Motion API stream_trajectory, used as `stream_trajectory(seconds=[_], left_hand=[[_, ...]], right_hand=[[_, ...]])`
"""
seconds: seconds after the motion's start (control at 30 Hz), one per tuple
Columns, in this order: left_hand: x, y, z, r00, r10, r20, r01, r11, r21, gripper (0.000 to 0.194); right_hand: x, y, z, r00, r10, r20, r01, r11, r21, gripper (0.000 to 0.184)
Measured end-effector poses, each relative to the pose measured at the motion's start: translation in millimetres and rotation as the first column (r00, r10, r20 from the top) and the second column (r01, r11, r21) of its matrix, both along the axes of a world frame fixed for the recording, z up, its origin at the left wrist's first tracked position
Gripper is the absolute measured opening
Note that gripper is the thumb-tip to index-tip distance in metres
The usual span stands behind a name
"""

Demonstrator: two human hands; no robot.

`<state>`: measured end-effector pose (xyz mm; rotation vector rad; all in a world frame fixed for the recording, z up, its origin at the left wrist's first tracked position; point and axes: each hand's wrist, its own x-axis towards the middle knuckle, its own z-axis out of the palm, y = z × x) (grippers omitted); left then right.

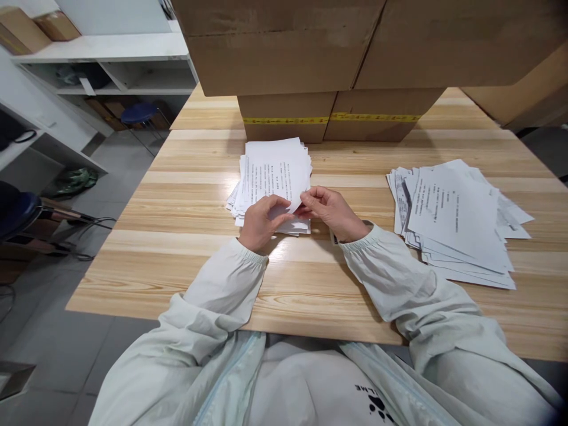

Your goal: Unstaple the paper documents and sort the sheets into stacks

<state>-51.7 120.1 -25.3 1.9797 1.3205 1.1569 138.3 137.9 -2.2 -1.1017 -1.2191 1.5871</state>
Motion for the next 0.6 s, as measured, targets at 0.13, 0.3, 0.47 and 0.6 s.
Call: stream_trajectory(seconds=[0.13, 0.3, 0.47, 0.6], left_hand=[[0.8, -1.0, 0.7, 1.0, 0.009, 0.006, -0.009, 1.0, -0.023, 0.021], [3.1, -2.1, 0.0, 0.999, 0.019, 0.038, -0.018, 1.0, -0.025, 0.019], [3.7, -2.0, -1.1, 0.999, 0.022, 0.039, -0.021, 1.0, -0.023, 0.018], [3.3, -2.0, -0.3, 0.999, 0.021, 0.038, -0.02, 0.999, -0.033, 0.016]], right_hand=[[0.9, 0.1, 0.8, 1.0, -0.001, -0.001, 0.001, 1.0, -0.015, 0.049], [3.2, 1.4, -0.9, 0.999, 0.014, -0.031, -0.015, 0.999, -0.034, 0.045], [6.3, 3.7, -5.1, 0.997, 0.047, -0.065, -0.05, 0.998, -0.039, 0.041], [7.1, 4.4, -6.5, 0.996, 0.039, -0.083, -0.044, 0.998, -0.053, 0.042]])
